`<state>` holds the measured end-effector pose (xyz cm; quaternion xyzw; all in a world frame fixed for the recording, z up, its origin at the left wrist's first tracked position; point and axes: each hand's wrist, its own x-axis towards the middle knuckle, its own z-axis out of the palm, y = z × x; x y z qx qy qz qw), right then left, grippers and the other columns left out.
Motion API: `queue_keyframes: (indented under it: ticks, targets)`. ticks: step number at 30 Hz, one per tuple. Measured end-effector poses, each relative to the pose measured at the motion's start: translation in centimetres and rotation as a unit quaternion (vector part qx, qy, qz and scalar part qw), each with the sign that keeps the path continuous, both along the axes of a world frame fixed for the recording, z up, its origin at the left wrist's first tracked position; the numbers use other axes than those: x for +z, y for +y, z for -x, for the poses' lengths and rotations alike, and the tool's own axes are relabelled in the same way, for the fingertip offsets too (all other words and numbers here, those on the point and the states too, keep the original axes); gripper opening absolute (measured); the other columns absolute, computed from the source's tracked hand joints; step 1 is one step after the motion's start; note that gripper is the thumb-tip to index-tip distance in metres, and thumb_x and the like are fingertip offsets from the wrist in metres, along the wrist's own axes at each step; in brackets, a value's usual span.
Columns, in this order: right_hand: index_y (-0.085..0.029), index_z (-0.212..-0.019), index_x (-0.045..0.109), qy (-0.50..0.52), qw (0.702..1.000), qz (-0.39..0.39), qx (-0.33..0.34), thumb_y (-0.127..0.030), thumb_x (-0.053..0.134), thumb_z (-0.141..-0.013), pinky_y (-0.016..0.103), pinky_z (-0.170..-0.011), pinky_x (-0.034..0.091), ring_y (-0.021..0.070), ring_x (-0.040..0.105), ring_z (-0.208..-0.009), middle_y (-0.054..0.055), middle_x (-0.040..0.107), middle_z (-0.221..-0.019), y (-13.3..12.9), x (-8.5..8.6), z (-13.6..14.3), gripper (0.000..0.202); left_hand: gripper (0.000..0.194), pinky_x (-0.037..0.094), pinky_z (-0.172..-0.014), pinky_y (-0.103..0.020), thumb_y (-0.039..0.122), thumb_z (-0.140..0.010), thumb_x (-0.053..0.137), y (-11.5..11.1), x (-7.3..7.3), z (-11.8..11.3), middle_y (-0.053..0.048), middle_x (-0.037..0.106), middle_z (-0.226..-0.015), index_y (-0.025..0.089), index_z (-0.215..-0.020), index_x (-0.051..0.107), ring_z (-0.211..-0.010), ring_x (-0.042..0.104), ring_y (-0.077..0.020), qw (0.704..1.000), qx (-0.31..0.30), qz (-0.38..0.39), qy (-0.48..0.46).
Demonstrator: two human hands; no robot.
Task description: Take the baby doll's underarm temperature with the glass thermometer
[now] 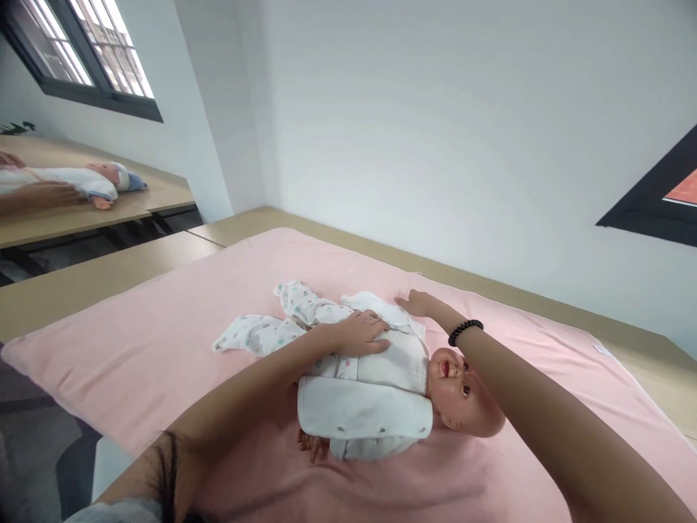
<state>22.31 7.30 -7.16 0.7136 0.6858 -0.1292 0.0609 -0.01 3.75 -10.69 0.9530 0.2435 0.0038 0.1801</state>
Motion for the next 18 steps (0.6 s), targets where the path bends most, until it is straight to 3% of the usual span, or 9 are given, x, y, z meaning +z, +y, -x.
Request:
queue_keyframes:
  ticks: [4, 7, 10, 14, 18]
  targets:
    - [-0.015, -0.109, 0.065, 0.039, 0.993, 0.110, -0.026, -0.055, 0.054, -0.100, 0.032, -0.071, 0.057, 0.0143, 0.065, -0.076, 0.005, 0.069, -0.096, 0.7, -0.6, 1.2, 0.042, 0.058, 0.033, -0.112, -0.056, 0.056, -0.102, 0.028, 0.1, -0.4, -0.1, -0.018, 0.055, -0.142, 0.016, -0.136, 0.053, -0.136, 0.040, -0.0358, 1.000, 0.008, -0.001, 0.000]
    - [-0.015, -0.101, 0.065, 0.057, 0.990, 0.128, -0.016, -0.052, 0.056, -0.100, 0.030, -0.068, 0.055, 0.0130, 0.062, -0.072, 0.003, 0.067, -0.090, 0.6, -0.8, 1.7, 0.038, 0.057, 0.037, -0.110, -0.052, 0.057, -0.102, 0.030, 0.3, 0.1, 0.1, -0.017, 0.055, -0.139, 0.016, -0.132, 0.054, -0.130, 0.046, -0.0341, 1.000, 0.009, -0.001, -0.008]
    - [-0.015, -0.096, 0.065, 0.080, 0.988, 0.133, -0.003, -0.049, 0.058, -0.100, 0.029, -0.067, 0.054, 0.0122, 0.061, -0.070, 0.001, 0.065, -0.087, 0.3, -0.6, 1.4, 0.035, 0.048, 0.044, -0.102, -0.044, 0.055, -0.101, 0.039, 0.8, 1.5, 0.9, -0.014, 0.060, -0.129, 0.017, -0.124, 0.058, -0.119, 0.054, -0.0296, 0.999, 0.016, -0.019, -0.023]
    - [-0.015, -0.097, 0.065, 0.131, 0.986, 0.102, 0.020, -0.041, 0.064, -0.097, 0.030, -0.070, 0.054, 0.0139, 0.061, -0.077, 0.002, 0.065, -0.092, 0.1, 0.0, 0.5, 0.026, 0.031, 0.048, -0.094, -0.037, 0.043, -0.101, 0.047, 2.0, 3.5, 3.0, -0.009, 0.065, -0.118, 0.017, -0.113, 0.061, -0.107, 0.061, -0.0249, 0.984, 0.150, -0.098, -0.008]
    - [-0.016, -0.086, 0.061, 0.200, 0.976, 0.063, 0.058, -0.030, 0.067, -0.089, 0.029, -0.072, 0.047, 0.0160, 0.057, -0.080, 0.001, 0.062, -0.087, -0.8, 1.2, 0.3, 0.016, 0.028, 0.046, -0.096, -0.042, 0.026, -0.101, 0.046, 3.0, 4.2, 4.8, -0.016, 0.063, -0.122, 0.010, -0.121, 0.057, -0.110, 0.059, -0.0286, 0.960, 0.239, -0.148, -0.010]
